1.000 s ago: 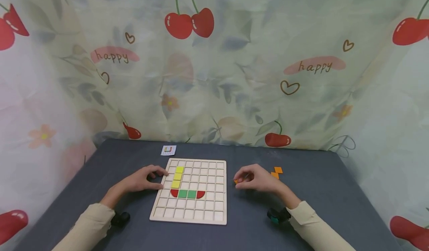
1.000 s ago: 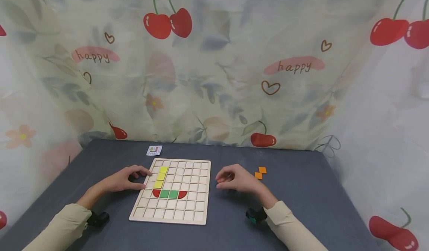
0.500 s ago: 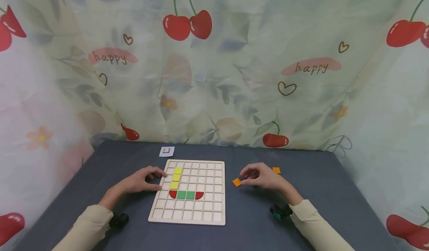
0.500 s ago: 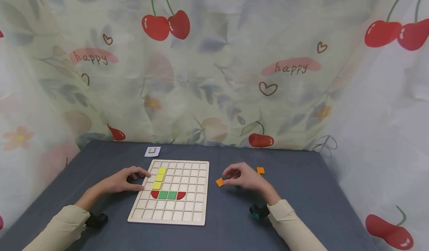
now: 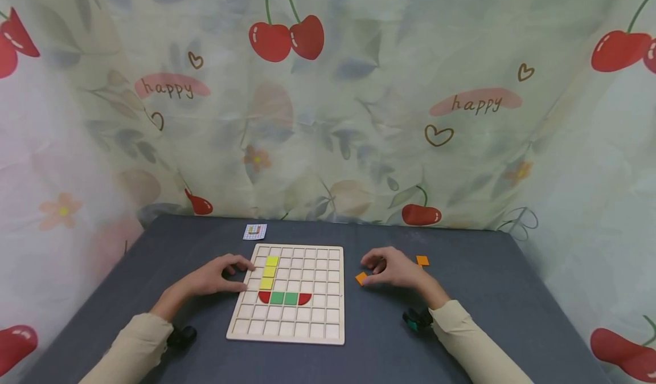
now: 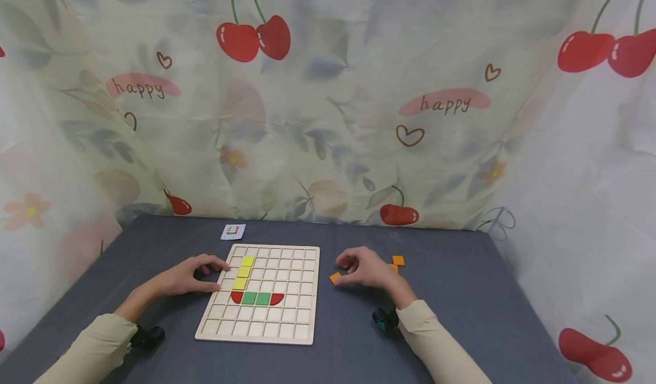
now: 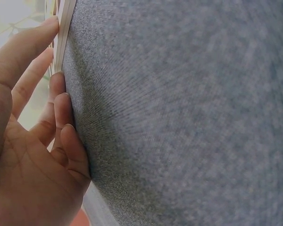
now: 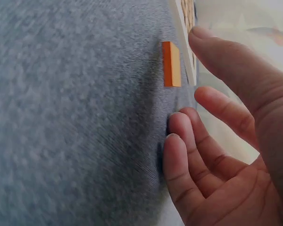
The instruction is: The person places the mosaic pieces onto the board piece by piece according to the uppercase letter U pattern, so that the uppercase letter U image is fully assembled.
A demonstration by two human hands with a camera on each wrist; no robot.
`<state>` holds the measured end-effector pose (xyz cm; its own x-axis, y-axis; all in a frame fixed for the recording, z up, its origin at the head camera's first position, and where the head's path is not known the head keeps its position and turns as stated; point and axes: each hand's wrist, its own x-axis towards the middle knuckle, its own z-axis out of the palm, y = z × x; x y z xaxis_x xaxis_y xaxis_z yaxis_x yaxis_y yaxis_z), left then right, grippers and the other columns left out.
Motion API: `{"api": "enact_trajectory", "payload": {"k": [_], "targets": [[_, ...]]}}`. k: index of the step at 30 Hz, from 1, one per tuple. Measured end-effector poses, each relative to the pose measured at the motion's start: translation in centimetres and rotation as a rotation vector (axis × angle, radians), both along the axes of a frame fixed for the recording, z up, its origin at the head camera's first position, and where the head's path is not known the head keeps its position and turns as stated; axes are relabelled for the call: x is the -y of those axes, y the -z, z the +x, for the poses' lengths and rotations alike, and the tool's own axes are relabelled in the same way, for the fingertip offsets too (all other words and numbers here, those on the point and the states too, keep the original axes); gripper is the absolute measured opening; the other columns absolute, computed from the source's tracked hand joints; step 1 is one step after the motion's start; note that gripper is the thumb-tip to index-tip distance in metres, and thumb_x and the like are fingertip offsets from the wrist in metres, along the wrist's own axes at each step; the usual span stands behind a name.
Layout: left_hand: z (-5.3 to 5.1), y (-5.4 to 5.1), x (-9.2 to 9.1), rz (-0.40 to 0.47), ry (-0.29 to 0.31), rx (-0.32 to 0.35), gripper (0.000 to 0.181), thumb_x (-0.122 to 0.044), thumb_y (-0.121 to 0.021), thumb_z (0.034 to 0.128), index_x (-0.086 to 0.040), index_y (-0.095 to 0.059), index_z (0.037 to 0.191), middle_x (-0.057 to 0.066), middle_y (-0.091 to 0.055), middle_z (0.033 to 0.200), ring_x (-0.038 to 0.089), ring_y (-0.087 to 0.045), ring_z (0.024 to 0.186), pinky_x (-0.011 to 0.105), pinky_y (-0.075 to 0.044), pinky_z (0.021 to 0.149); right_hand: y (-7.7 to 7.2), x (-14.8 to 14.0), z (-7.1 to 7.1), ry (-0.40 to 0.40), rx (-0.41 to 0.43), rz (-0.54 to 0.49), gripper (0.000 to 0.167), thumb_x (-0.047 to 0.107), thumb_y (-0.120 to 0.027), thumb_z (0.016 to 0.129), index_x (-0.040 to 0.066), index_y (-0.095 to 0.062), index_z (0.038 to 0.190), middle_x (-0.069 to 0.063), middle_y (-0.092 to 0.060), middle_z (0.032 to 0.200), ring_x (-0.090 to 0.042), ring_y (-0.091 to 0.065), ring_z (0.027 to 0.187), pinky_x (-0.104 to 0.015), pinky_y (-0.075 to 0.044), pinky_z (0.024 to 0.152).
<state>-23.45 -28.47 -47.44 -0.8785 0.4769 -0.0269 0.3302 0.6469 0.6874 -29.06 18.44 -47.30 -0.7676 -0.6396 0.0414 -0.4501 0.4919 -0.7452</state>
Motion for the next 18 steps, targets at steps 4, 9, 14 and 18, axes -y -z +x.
{"api": "enact_trajectory", "payload": {"k": [4,9,14,18], "targets": [[0.02,-0.01,-0.03,0.002,0.002,0.0,0.042,-0.026,-0.081,0.0901,-0.011,-0.066,0.127,0.008,-0.059,0.12,0.031,-0.053,0.108,0.051,-0.045,0.092,0.36,0.28,-0.15,-0.006,-0.021,0.016,0.04,0.025,-0.088,0.082,0.005,-0.073,0.114,-0.003,-0.068,0.104,-0.017,-0.062,0.082,-0.031,-0.052,0.075],[-0.11,0.16,0.1,-0.002,0.013,-0.013,0.042,-0.027,-0.081,0.0904,-0.011,-0.066,0.127,0.007,-0.059,0.119,0.03,-0.053,0.107,0.049,-0.046,0.092,0.6,0.58,-0.2,-0.008,-0.046,0.038,0.039,0.025,-0.089,0.082,0.008,-0.075,0.113,0.0,-0.068,0.102,-0.016,-0.06,0.081,-0.031,-0.051,0.074],[-0.23,0.36,0.21,-0.014,0.017,-0.023,0.042,-0.028,-0.08,0.0904,-0.011,-0.066,0.126,0.005,-0.059,0.117,0.028,-0.053,0.106,0.047,-0.046,0.091,0.61,0.9,-0.01,0.006,-0.061,0.062,0.037,0.026,-0.089,0.081,0.009,-0.076,0.112,0.002,-0.068,0.102,-0.017,-0.059,0.083,-0.032,-0.051,0.075],[-0.24,0.25,0.13,-0.01,0.017,-0.022,0.042,-0.028,-0.081,0.0903,-0.011,-0.066,0.126,0.006,-0.059,0.117,0.028,-0.053,0.106,0.048,-0.045,0.092,0.74,1.02,0.02,0.011,-0.091,0.077,0.032,0.026,-0.089,0.082,0.012,-0.077,0.108,0.004,-0.067,0.099,-0.016,-0.058,0.082,-0.032,-0.05,0.073]]}}
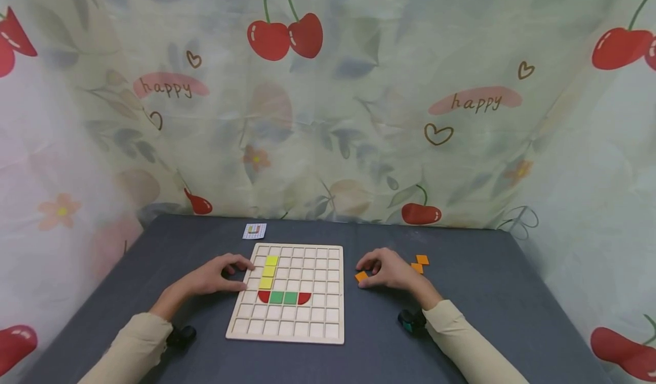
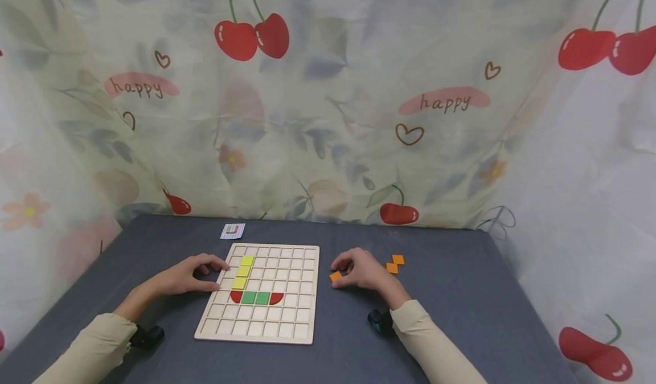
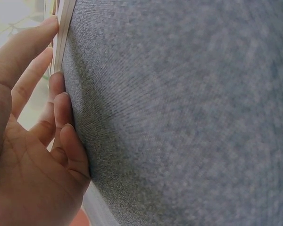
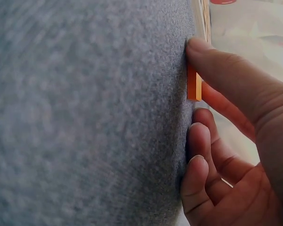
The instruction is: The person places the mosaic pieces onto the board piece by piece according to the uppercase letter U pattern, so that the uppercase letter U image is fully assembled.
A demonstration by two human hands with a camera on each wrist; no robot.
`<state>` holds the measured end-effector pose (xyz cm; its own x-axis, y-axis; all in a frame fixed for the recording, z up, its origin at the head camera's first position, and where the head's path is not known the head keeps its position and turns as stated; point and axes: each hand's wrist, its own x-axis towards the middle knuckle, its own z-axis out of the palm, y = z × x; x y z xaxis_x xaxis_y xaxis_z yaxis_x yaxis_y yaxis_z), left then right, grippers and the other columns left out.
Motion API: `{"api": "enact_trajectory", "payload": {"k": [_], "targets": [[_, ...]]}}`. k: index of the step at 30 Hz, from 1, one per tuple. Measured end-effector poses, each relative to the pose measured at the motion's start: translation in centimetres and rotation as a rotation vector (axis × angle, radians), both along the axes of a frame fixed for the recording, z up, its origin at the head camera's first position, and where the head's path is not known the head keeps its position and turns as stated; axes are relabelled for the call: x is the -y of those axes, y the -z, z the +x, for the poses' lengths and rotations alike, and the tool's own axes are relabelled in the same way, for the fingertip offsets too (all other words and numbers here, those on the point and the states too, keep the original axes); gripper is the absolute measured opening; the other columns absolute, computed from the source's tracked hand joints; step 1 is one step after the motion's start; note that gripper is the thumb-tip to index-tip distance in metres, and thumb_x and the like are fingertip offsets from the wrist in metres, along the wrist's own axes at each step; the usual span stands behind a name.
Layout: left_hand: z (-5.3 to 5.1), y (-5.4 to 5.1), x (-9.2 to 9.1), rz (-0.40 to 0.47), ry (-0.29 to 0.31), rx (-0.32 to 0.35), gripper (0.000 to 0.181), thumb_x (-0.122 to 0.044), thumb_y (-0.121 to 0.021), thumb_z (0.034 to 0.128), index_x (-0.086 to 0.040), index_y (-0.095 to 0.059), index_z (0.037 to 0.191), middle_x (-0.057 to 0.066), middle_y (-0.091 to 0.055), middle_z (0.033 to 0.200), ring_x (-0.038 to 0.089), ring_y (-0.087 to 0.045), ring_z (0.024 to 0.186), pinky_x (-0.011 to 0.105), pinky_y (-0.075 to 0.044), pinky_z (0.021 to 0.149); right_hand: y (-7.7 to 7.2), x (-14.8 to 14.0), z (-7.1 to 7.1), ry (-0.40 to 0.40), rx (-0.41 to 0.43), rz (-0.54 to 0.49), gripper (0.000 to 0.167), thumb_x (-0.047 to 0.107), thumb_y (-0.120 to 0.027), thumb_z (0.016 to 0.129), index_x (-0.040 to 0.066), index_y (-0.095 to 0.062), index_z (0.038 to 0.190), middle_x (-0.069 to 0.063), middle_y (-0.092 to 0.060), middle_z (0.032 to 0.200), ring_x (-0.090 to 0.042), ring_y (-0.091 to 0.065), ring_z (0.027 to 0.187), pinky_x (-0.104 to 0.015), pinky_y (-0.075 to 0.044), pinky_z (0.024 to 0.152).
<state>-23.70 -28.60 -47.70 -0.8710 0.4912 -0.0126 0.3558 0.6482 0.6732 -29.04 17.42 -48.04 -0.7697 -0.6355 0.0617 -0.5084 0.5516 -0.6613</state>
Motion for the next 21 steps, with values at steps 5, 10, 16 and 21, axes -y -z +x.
{"api": "enact_trajectory", "payload": {"k": [5,10,16,21], "targets": [[0.01,-0.17,-0.03,-0.001,0.001,-0.004,0.042,-0.028,-0.081,0.0903,-0.01,-0.066,0.126,0.006,-0.059,0.116,0.028,-0.053,0.105,0.048,-0.045,0.092,0.02,0.1,-0.01,-0.003,-0.025,0.011,0.023,0.025,-0.088,0.082,0.015,-0.078,0.101,0.006,-0.065,0.094,-0.014,-0.056,0.079,-0.031,-0.049,0.071],[-0.01,-0.22,0.0,-0.007,0.002,-0.005,0.042,-0.028,-0.081,0.0901,-0.011,-0.067,0.126,0.006,-0.059,0.117,0.028,-0.053,0.106,0.048,-0.045,0.092,-0.15,0.26,0.11,0.004,-0.013,-0.003,0.021,0.022,-0.089,0.082,0.015,-0.076,0.097,0.006,-0.065,0.09,-0.015,-0.056,0.076,-0.031,-0.049,0.068],[-0.06,-0.16,0.01,-0.003,0.002,-0.004,0.042,-0.028,-0.081,0.0902,-0.011,-0.066,0.126,0.006,-0.059,0.117,0.028,-0.053,0.106,0.049,-0.045,0.092,-0.29,0.36,0.18,0.01,0.008,-0.019,0.021,0.02,-0.089,0.081,0.014,-0.073,0.094,0.005,-0.066,0.086,-0.015,-0.056,0.075,-0.031,-0.048,0.068],[-0.03,-0.02,0.04,-0.005,0.002,-0.004,0.042,-0.028,-0.081,0.0903,-0.011,-0.066,0.126,0.006,-0.06,0.117,0.028,-0.053,0.106,0.049,-0.045,0.093,-0.32,0.48,0.29,0.011,0.019,-0.023,0.022,0.018,-0.089,0.081,0.014,-0.072,0.093,0.004,-0.065,0.086,-0.016,-0.057,0.075,-0.031,-0.049,0.069]]}}
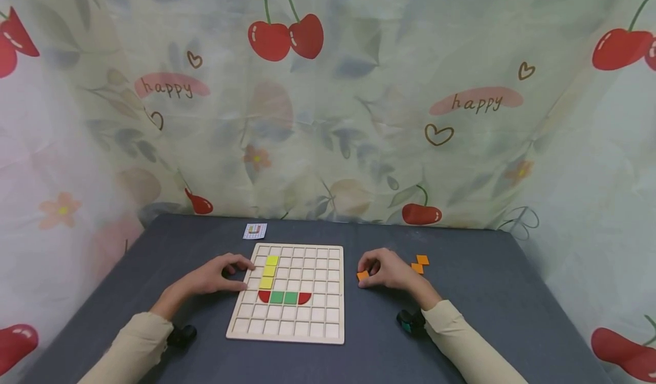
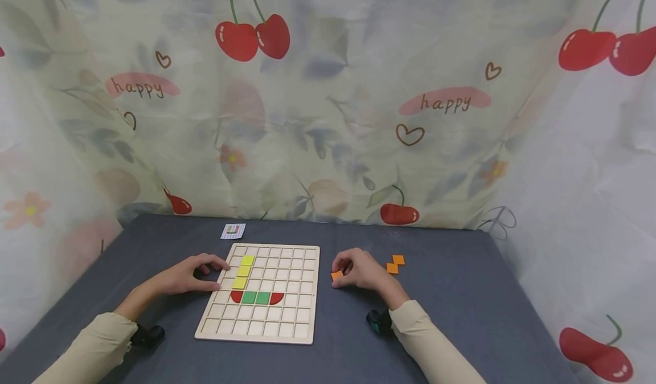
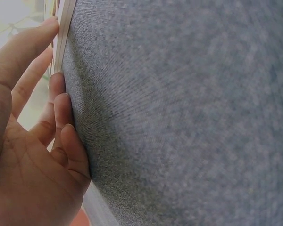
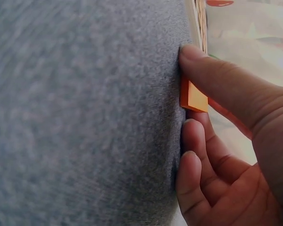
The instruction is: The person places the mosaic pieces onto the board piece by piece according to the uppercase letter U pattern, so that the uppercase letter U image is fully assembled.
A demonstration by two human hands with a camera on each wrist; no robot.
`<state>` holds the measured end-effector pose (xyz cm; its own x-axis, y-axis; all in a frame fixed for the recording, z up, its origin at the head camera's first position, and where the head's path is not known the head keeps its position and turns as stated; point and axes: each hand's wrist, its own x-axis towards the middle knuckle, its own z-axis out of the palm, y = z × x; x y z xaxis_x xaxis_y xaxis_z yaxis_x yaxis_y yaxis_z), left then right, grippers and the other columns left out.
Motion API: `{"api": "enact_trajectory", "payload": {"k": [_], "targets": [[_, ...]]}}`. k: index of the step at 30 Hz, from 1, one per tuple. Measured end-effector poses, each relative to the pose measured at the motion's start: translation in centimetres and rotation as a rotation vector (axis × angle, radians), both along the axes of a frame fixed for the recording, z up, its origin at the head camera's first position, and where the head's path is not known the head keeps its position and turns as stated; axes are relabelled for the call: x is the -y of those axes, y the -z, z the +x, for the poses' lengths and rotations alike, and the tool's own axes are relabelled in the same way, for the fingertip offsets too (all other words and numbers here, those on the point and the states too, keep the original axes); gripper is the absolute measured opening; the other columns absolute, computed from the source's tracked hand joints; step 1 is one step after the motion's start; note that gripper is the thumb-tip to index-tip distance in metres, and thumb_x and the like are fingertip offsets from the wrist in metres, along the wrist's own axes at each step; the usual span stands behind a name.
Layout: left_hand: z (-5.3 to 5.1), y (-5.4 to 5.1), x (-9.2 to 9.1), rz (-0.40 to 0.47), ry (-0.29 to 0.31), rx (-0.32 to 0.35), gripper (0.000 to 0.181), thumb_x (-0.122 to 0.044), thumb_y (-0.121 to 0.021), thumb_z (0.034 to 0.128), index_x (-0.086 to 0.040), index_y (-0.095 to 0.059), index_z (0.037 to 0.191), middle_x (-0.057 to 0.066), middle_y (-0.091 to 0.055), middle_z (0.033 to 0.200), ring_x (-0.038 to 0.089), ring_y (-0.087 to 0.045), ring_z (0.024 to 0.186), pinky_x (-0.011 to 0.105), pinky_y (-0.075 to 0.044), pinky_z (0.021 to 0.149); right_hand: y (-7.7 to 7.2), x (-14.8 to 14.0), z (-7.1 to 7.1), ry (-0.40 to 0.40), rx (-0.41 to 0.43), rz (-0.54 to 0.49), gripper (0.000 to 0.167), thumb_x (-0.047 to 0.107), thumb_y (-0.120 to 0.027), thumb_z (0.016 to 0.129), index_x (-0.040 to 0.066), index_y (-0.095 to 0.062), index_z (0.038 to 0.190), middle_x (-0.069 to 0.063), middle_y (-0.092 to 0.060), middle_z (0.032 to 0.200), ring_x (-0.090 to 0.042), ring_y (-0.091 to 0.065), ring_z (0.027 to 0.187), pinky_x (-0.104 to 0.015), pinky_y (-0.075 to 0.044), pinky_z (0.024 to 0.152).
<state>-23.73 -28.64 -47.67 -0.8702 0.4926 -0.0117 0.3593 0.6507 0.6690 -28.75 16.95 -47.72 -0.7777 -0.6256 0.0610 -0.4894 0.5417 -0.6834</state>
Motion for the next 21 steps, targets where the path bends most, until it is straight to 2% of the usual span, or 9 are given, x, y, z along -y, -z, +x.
{"api": "enact_trajectory", "payload": {"k": [15,21], "targets": [[0.14,-0.37,-0.09,0.006,0.006,0.002,0.042,-0.026,-0.081,0.0902,-0.008,-0.066,0.126,0.006,-0.06,0.117,0.028,-0.053,0.106,0.047,-0.045,0.092,0.08,-0.05,-0.06,0.013,0.033,-0.024,0.022,0.014,-0.09,0.08,0.013,-0.072,0.093,0.003,-0.067,0.087,-0.016,-0.059,0.076,-0.03,-0.051,0.07],[0.16,-0.55,-0.23,0.01,-0.001,-0.005,0.042,-0.026,-0.082,0.0891,-0.008,-0.068,0.124,0.006,-0.061,0.115,0.027,-0.053,0.103,0.046,-0.045,0.09,0.24,-0.25,-0.23,-0.024,0.045,-0.063,0.021,0.012,-0.087,0.082,0.011,-0.073,0.098,0.002,-0.068,0.091,-0.016,-0.059,0.077,-0.031,-0.05,0.07]]}}
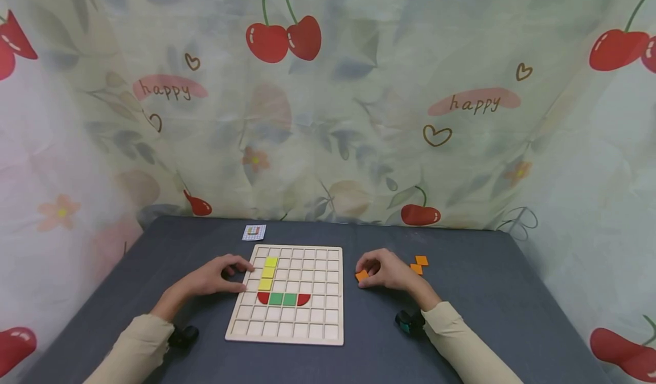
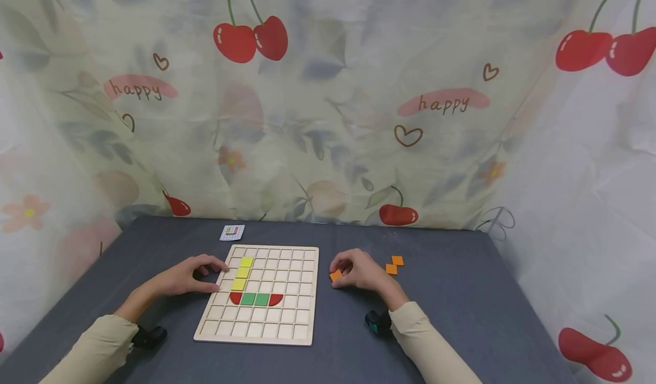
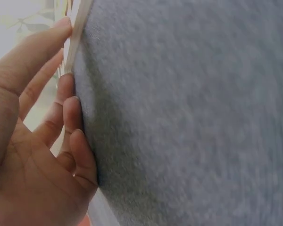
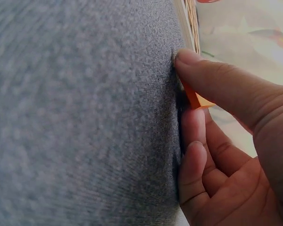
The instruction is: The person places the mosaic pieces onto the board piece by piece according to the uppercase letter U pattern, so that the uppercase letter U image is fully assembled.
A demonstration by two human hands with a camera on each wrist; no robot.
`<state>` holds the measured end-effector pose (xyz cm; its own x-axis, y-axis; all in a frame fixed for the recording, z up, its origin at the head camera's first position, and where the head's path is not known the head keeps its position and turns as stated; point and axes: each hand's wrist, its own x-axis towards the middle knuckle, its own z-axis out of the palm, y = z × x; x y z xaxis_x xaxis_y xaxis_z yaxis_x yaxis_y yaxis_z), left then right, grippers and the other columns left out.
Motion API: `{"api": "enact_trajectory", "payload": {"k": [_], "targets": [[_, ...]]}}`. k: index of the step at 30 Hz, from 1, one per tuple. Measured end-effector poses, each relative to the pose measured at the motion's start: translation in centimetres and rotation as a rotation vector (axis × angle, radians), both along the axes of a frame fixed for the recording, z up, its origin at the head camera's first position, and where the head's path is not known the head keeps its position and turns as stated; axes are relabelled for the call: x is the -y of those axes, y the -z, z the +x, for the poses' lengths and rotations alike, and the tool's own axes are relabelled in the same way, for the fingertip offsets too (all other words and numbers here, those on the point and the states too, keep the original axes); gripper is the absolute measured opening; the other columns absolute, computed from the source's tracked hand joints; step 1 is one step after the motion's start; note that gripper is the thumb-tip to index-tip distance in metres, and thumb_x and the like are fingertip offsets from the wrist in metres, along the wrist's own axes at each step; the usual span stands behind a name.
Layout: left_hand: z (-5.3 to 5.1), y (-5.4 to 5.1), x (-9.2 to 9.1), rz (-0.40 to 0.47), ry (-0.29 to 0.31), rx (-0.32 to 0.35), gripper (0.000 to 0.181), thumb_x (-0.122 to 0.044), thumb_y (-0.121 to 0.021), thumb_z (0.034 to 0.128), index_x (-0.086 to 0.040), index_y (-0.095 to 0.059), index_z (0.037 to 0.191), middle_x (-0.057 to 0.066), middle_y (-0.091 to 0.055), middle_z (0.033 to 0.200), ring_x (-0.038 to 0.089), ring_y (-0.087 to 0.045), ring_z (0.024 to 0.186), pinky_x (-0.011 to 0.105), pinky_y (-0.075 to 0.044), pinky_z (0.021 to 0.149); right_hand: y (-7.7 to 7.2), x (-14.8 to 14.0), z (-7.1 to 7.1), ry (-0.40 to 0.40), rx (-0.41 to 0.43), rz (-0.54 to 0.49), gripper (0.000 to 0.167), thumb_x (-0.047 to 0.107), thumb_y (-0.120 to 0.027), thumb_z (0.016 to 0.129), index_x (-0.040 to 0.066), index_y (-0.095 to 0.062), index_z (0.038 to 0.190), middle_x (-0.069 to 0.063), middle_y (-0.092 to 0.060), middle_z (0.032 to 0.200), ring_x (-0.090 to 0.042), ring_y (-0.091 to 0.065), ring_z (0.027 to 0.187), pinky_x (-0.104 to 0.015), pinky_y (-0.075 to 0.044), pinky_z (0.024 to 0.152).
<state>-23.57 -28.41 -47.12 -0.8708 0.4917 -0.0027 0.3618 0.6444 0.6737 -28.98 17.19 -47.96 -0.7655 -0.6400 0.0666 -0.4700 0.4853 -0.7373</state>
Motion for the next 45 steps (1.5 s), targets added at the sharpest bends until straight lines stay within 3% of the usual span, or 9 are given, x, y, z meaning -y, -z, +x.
{"api": "enact_trajectory", "payload": {"k": [12,20,29,38,45], "targets": [[-0.46,0.2,-0.19,-0.005,-0.039,0.022,0.039,-0.024,-0.085,0.0861,-0.009,-0.07,0.119,0.003,-0.062,0.111,0.025,-0.053,0.097,0.042,-0.045,0.086,0.34,-0.33,-0.27,-0.045,0.03,-0.086,0.016,0.009,-0.083,0.086,0.007,-0.076,0.1,-0.003,-0.071,0.094,-0.018,-0.061,0.077,-0.028,-0.051,0.068],[-0.64,-0.42,-0.56,0.015,-0.012,-0.01,0.037,-0.019,-0.084,0.086,-0.003,-0.071,0.117,0.006,-0.063,0.105,0.024,-0.055,0.094,0.038,-0.048,0.082,0.35,-0.46,-0.43,-0.048,0.034,-0.117,0.016,0.009,-0.083,0.087,0.005,-0.077,0.101,-0.005,-0.072,0.098,-0.019,-0.065,0.08,-0.029,-0.054,0.073],[-0.97,-0.06,-0.81,0.047,-0.065,0.034,0.036,-0.016,-0.086,0.084,-0.004,-0.072,0.116,0.006,-0.062,0.105,0.027,-0.054,0.095,0.042,-0.046,0.082,0.13,-0.51,-0.54,-0.017,0.054,-0.147,0.015,0.013,-0.082,0.088,0.01,-0.078,0.103,0.0,-0.073,0.099,-0.018,-0.066,0.081,-0.03,-0.053,0.071],[-0.74,-0.05,-0.71,0.036,-0.101,0.066,0.037,-0.017,-0.086,0.0845,-0.006,-0.072,0.117,0.006,-0.06,0.105,0.025,-0.053,0.094,0.037,-0.043,0.08,0.07,-0.23,-0.21,0.03,0.146,-0.2,0.017,0.011,-0.08,0.09,0.005,-0.077,0.105,-0.008,-0.073,0.1,-0.026,-0.067,0.079,-0.032,-0.054,0.067],[-0.7,-0.11,-0.8,0.053,-0.104,0.086,0.037,-0.016,-0.085,0.0848,-0.005,-0.071,0.117,0.007,-0.059,0.106,0.026,-0.052,0.095,0.039,-0.042,0.081,-0.12,0.19,0.19,0.038,0.16,-0.248,0.016,0.008,-0.078,0.091,0.002,-0.076,0.106,-0.011,-0.073,0.1,-0.035,-0.065,0.079,-0.034,-0.051,0.063]]}}
